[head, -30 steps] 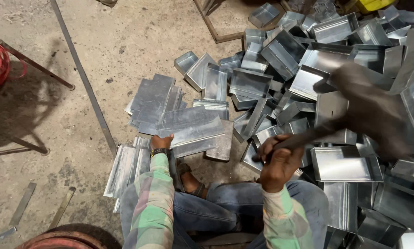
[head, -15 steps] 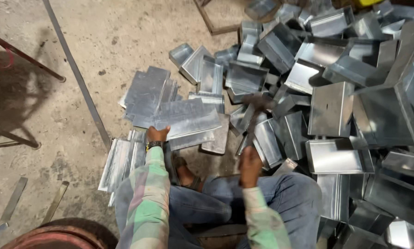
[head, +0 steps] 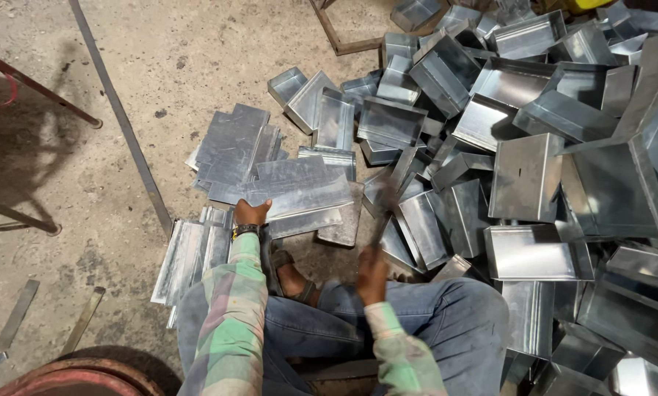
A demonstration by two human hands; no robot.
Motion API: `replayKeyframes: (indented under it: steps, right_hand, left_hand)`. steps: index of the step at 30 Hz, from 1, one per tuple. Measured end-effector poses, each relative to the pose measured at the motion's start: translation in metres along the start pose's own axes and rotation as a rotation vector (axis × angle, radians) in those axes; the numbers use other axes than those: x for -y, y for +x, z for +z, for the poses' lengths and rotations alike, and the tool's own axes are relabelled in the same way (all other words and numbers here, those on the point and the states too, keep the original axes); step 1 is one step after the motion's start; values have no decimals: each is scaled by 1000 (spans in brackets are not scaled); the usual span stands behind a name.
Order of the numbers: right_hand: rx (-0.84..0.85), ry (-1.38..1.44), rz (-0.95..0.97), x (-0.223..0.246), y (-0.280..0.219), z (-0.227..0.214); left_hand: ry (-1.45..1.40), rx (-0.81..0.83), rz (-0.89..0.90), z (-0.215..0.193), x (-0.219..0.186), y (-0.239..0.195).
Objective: The person sits on the floor and uses a hammer to flatten or bend edges on rectangular metal sheets and pre-formed metal boxes, working through a large pile of items.
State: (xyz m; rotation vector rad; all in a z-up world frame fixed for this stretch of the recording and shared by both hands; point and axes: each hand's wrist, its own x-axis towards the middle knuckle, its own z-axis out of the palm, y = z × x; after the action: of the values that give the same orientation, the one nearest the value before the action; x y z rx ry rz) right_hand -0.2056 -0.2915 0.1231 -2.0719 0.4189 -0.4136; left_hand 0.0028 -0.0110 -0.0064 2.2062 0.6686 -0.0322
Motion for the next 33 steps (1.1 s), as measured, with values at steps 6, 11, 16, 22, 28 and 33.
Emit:
replayKeyframes:
  steps: [6, 11, 16, 22, 28, 33]
  right_hand:
    - [-21, 1, 133, -4, 10, -27]
    - [-144, 666, -192, 151, 12, -108]
    - [-177, 849, -613, 142, 26, -85]
    - [-27, -327, -190, -53, -4, 7]
    - [-81, 104, 72, 42, 8, -59]
    - [-74, 602, -197, 147, 8, -98]
  left_hand:
    - [4, -28, 106, -9, -3, -2]
    - [-31, -11, 34, -1, -2, 3]
    - [-22, -51, 47, 0, 1, 4]
    - [-42, -54, 45, -5, 1, 4]
    - [-67, -34, 28, -10, 6, 5]
    - [-50, 10, 40, -1, 4, 10]
